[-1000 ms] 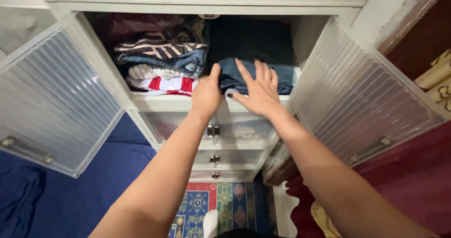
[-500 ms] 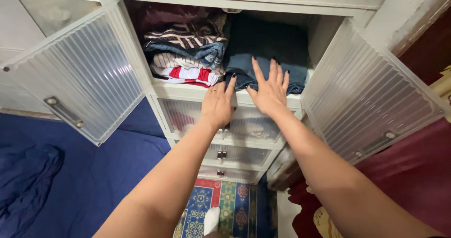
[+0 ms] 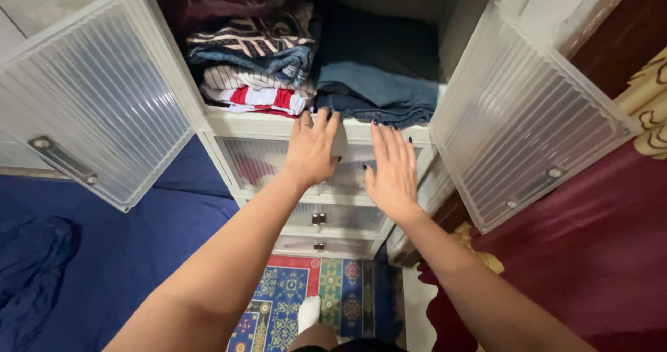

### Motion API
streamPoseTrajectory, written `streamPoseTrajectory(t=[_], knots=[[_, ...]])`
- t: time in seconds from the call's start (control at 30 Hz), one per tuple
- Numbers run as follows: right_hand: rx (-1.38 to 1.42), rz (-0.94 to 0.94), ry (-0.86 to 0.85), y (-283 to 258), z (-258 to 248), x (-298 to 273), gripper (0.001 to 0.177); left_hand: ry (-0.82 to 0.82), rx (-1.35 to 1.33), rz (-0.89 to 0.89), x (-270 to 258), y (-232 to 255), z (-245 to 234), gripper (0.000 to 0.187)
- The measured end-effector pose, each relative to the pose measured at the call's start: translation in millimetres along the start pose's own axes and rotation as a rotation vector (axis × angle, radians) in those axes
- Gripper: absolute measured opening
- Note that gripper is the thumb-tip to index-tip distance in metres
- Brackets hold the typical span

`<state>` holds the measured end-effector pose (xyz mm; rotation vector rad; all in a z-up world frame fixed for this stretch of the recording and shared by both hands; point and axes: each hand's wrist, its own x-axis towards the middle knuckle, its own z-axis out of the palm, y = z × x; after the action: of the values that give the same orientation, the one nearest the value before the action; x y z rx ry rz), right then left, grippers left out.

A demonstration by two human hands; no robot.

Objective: The person sorts through clothing and accessories in a plastic storage cabinet, moves items onto a bed, and places various objects like a white handbag, a black purse, and small red garments into lower drawers before closing them.

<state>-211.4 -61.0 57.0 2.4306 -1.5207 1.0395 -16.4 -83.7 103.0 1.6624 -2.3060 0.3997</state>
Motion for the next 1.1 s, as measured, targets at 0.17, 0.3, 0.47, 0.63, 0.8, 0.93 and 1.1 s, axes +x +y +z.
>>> streamPoseTrajectory(t=[0.17, 0.3, 0.47, 0.63, 0.8, 0.93, 1.1], knots=[[-0.06, -0.022, 0.08, -7.3, -1.4, 16.7, 0.091, 0.073, -0.046, -0.049, 7.8, -0.2, 2.7, 0.08], [-0.029, -0.06, 0.125, -1.7, -6.5, 29.9, 0.083, -0.003, -0.05, -0.117, 23.2, 0.5, 3.6, 0.062], [-0.037, -0.055, 0.087, 11.4, -7.1, 48.6, 0.068, 0.018, 0.009, -0.106, 28.3, 4.4, 11.3, 0.06], [-0.028, 0.058, -0.059, 27.2, 4.0, 81.8, 0.057, 0.008, 0.026, -0.124, 28.5, 7.3, 12.7, 0.065], [-0.057, 0.056, -0.141, 16.9, 1.0, 68.9, 0.062, 0.043, 0.059, -0.165, 33.7, 25.0, 10.2, 0.061], [-0.015, -0.112, 0.0, 21.1, -2.6, 43.9, 0.085, 0.177, -0.162, -0.022, 35.3, 39.7, 3.3, 0.071], [0.133, -0.038, 0.037, 33.2, -0.6, 37.1, 0.068, 0.177, -0.165, 0.092, 44.4, 46.0, -1.9, 0.059]])
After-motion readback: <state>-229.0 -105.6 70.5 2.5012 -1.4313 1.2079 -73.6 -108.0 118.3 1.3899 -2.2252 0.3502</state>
